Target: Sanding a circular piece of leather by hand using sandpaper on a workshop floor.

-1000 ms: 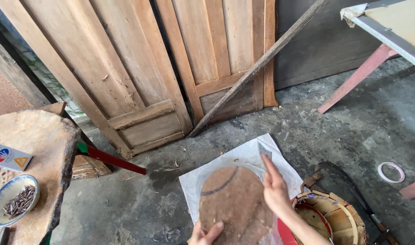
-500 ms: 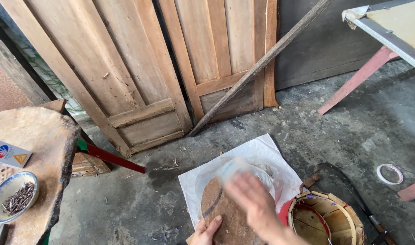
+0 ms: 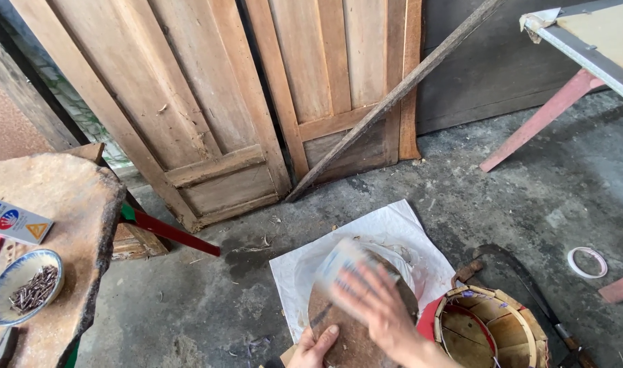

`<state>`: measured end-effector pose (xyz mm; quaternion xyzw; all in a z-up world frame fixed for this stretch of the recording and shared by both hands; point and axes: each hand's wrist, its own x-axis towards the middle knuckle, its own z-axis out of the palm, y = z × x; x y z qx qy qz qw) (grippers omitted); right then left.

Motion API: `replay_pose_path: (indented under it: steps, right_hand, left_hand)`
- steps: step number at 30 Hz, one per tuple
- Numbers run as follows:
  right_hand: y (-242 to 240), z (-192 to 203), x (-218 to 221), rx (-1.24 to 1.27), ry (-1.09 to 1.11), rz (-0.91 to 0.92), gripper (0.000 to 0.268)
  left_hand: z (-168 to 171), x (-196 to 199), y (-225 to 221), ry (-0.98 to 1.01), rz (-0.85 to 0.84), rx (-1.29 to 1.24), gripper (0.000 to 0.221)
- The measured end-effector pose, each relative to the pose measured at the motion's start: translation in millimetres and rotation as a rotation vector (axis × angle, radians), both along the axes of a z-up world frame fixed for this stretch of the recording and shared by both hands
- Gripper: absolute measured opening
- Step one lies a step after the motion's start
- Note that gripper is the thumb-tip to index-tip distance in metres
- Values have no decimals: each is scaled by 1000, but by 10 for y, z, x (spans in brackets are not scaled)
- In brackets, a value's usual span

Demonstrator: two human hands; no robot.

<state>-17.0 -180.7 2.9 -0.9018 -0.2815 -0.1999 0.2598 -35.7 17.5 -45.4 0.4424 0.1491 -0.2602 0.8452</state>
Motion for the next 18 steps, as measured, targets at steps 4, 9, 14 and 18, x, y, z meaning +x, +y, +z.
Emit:
replay_pose_path:
  steps: [4,9,14,18]
  right_hand:
    - [51,69,-87,-35,-143,-77,108]
    - [0,186,32,-20,16,11,74]
    - [-259,66,262,215,280,-483,99]
    - [39,174,-147,87,78,-148,83]
  left_hand:
    - [104,-1,-12,-200,-151,135,56]
    - [-364,11,27,-108,-163,111,43]
    - [-418,33,19,103,48,36,57]
    - [141,171,-86,290,328,-10,58]
